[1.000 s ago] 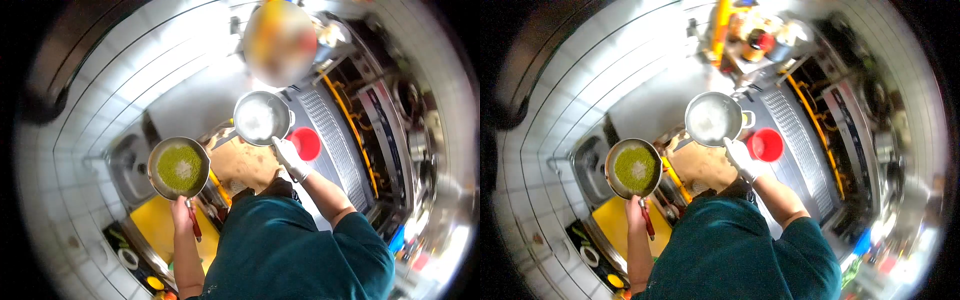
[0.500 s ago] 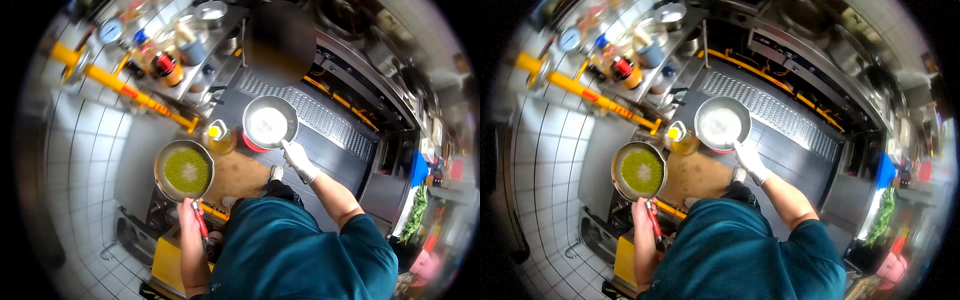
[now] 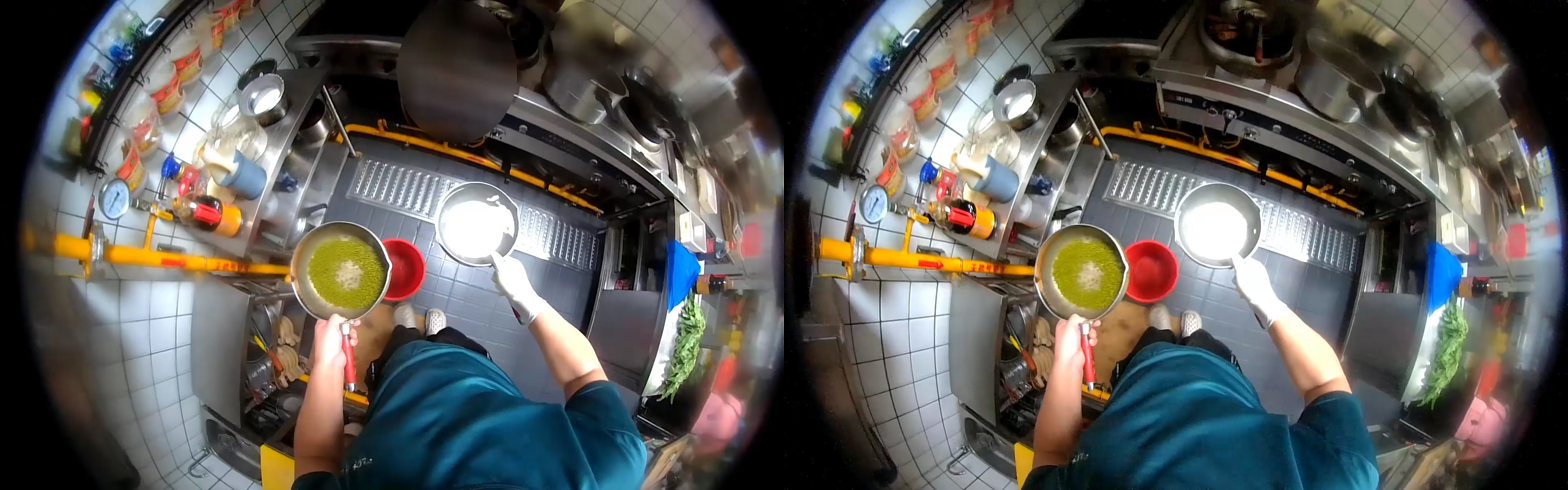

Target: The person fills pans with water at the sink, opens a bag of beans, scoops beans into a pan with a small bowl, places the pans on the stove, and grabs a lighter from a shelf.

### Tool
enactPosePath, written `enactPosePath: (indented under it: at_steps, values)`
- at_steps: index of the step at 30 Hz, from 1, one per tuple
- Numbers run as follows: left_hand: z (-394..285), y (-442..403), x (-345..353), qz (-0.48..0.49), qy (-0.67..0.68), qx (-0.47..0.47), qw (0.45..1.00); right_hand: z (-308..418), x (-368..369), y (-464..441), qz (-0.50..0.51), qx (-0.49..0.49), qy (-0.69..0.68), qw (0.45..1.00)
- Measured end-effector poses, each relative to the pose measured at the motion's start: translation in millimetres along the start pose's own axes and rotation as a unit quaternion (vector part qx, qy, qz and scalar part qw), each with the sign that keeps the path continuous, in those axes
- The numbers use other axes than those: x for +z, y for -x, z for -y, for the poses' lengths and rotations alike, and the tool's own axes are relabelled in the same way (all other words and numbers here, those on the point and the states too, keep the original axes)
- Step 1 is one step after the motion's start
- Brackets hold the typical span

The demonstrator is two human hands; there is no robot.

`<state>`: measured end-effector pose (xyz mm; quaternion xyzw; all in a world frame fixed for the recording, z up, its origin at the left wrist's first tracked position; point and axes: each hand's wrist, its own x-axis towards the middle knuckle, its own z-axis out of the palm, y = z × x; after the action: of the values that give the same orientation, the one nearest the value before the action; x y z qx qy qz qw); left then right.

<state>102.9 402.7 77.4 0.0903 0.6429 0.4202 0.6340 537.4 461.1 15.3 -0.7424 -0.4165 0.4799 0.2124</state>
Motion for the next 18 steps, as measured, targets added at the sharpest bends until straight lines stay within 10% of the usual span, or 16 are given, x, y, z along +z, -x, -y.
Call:
enactPosePath:
  at_steps: [18]
  values:
    - [-74, -121, 178, 0.035, -0.063, -0.004, 0.997, 54, -115, -97, -0.023, -0.009, -0.092, 0.995]
